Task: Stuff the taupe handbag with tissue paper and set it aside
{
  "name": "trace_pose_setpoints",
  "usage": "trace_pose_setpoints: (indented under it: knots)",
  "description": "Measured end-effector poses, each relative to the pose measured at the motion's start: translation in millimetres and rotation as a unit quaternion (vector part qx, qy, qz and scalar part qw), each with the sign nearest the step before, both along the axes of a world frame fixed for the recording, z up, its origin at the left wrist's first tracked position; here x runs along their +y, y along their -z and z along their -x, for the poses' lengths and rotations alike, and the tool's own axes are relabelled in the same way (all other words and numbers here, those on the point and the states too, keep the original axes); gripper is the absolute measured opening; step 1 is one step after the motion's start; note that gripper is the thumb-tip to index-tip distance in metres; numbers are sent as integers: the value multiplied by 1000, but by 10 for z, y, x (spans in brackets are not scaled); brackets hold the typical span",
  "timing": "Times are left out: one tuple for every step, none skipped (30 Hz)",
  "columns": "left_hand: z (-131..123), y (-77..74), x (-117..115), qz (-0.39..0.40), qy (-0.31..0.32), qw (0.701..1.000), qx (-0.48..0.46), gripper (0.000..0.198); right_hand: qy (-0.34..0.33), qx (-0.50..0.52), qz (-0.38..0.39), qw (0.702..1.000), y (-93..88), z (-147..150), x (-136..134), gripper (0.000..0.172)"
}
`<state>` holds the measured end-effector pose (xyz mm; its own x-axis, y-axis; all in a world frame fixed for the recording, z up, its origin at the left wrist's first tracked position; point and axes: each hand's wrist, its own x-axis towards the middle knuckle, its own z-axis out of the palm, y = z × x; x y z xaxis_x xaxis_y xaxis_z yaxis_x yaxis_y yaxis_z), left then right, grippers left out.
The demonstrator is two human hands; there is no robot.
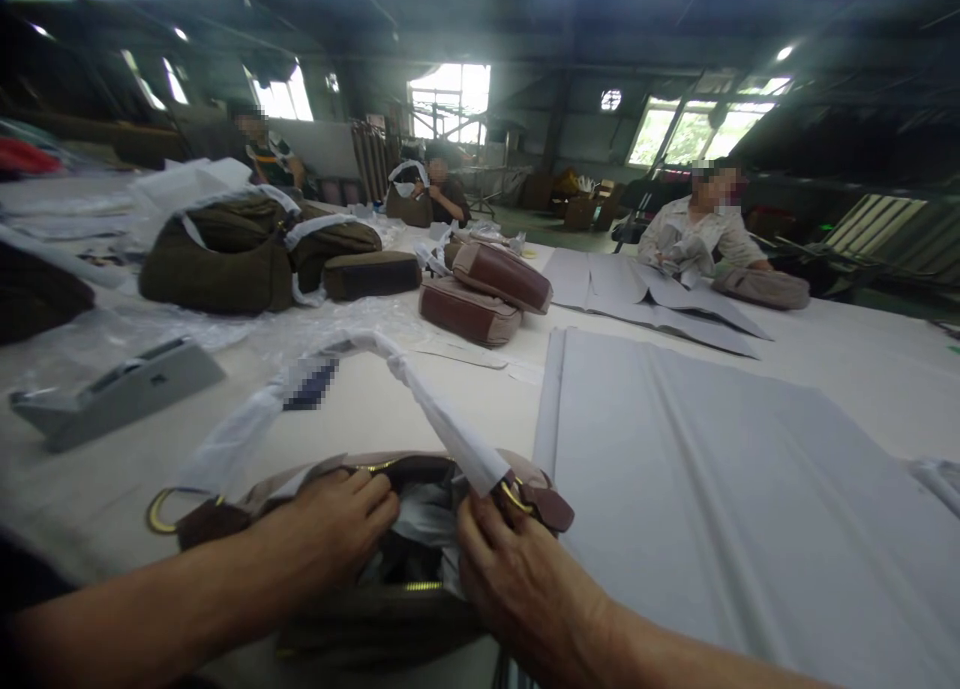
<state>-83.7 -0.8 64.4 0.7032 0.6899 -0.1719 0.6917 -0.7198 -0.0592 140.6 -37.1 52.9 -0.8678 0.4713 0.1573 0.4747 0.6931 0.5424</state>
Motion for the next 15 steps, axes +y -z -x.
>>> trace_pose_setpoints:
  knots:
    - [64,-50,-51,-11,42,999,-4,18,12,18,-20,1000,59,-54,-16,24]
    - [133,-88,-96,-18,75,997,7,28,27,27,-32,999,104,-92,-27,26]
    - [202,-106,-132,-23,95,995,33,40,36,26,-36,998,134,-111,-33,26]
    - [269,-99,-156,-30,98,992,73,45,38,13,-32,999,152,-112,-34,26]
    - [333,-66,-170,-46,97,988,115,41,40,-14,-21,999,159,-95,-33,24]
    - [391,-10,-174,-66,94,982,150,29,45,-57,-1,997,158,-62,-31,22]
    - [442,66,-170,-83,87,978,169,14,55,-114,31,992,149,-16,-30,20]
    - [483,156,-163,-91,74,978,175,7,68,-174,74,980,133,37,-29,19]
    - [515,251,-152,-92,60,980,166,16,84,-233,119,962,111,94,-28,17]
    - [536,345,-142,-84,46,984,149,21,98,-283,158,941,81,151,-27,15]
    - [548,431,-133,-75,34,988,131,24,109,-319,184,923,44,203,-22,12]
    - [553,502,-125,-69,27,991,114,28,119,-340,193,913,-1,249,-13,11]
    - [553,553,-120,-67,24,992,102,31,131,-345,194,909,-55,287,1,11]
    - [551,577,-117,-67,24,993,91,33,153,-336,194,909,-116,316,20,12]
    - [549,573,-115,-69,27,994,84,33,190,-321,202,906,-182,336,41,16]
